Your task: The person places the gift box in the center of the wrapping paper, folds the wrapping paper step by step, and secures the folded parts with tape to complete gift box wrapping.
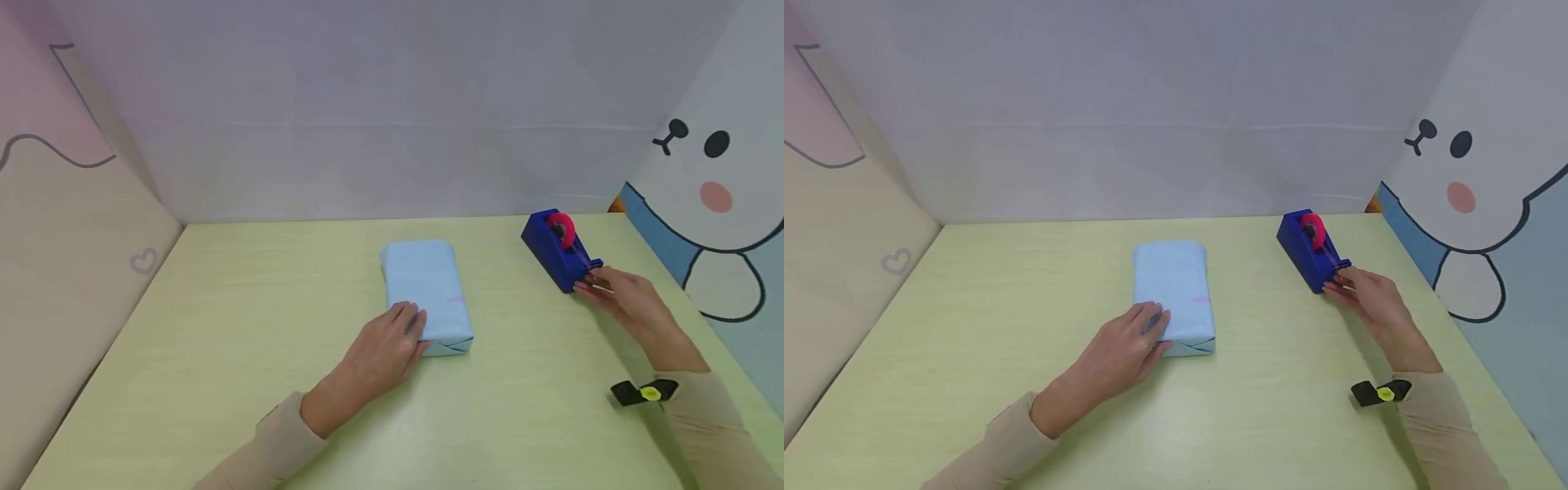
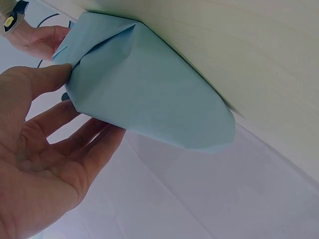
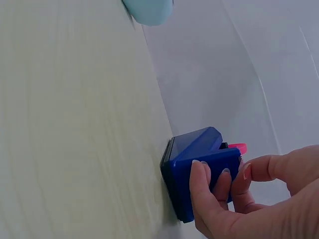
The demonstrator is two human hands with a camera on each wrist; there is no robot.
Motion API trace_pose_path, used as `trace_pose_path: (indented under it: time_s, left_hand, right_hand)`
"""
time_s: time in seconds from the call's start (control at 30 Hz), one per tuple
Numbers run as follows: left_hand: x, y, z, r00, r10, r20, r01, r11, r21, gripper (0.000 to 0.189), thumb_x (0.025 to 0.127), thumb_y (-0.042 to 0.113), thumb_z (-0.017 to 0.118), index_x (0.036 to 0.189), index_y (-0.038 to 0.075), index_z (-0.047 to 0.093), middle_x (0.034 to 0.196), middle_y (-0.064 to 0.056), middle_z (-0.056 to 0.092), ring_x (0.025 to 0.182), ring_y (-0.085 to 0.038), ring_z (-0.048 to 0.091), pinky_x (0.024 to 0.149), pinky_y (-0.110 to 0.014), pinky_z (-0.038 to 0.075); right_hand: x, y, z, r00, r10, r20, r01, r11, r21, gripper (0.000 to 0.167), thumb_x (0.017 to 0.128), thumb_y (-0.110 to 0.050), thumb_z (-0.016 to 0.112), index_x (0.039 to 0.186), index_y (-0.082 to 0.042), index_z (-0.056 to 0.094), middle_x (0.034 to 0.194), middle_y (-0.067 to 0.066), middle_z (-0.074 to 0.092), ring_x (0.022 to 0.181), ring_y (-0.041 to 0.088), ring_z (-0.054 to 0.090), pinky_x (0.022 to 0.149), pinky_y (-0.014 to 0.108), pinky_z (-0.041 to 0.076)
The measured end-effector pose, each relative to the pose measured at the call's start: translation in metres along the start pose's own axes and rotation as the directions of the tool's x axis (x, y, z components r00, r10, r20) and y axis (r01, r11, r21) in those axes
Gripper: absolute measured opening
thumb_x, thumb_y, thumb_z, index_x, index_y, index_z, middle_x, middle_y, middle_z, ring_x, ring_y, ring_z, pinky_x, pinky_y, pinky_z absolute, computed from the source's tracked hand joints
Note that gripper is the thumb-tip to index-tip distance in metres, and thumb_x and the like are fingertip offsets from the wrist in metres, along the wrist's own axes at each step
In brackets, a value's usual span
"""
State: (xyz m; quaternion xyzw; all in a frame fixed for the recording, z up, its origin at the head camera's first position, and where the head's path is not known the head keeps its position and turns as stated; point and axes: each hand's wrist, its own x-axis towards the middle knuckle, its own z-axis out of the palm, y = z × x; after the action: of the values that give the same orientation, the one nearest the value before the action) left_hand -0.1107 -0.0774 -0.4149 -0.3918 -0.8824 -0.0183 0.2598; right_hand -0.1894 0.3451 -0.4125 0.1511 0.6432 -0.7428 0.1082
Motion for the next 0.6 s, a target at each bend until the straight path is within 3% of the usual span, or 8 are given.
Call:
trace_pose_path:
  time_s: [0.13, 0.27, 0.6]
  left_hand:
    - [0.0002, -0.0001, -0.0006, 1.0, 0.002, -0.004, -0.002, 1.0, 0.001, 0.037, 0.092, 0.027, 0.079, 0.116, -0.001, 0.075, 0.112, -0.014, 0.067, 0.106, -0.026, 0.064, 0.088, -0.028, 0.056]
    - [0.0009, -0.0001, -0.0007, 1.0, 0.004, -0.01, -0.004, 1.0, 0.0, 0.037, 0.092, 0.027, 0.079, 0.115, -0.001, 0.075, 0.112, -0.014, 0.067, 0.105, -0.026, 0.064, 0.088, -0.028, 0.056]
    - [0.0011, -0.0001, -0.0012, 1.0, 0.003, -0.008, -0.003, 1.0, -0.006, 0.037, 0.092, 0.028, 0.079, 0.115, -0.001, 0.074, 0.111, -0.015, 0.067, 0.105, -0.027, 0.064, 0.088, -0.029, 0.056]
  right_hand:
    - [0.0006, -0.0005, -0.0019, 1.0, 0.012, 0.021, -0.013, 0.996, 0.092, 0.013, 0.107, -0.014, 0.051, 0.106, -0.004, 0.059, 0.101, 0.002, 0.062, 0.088, 0.014, 0.072, 0.084, 0.03, 0.059]
    - [0.001, -0.0012, -0.0026, 0.999, 0.024, 0.021, -0.026, 0.992, 0.122, 0.013, 0.106, -0.012, 0.052, 0.101, -0.005, 0.062, 0.097, 0.002, 0.063, 0.088, 0.015, 0.073, 0.084, 0.031, 0.06]
    - [0.0012, -0.0049, 0.0002, 0.999, 0.053, -0.001, -0.053, 0.989, 0.137, 0.012, 0.106, -0.01, 0.053, 0.099, -0.005, 0.061, 0.11, 0.007, 0.052, 0.088, 0.015, 0.071, 0.087, 0.031, 0.059]
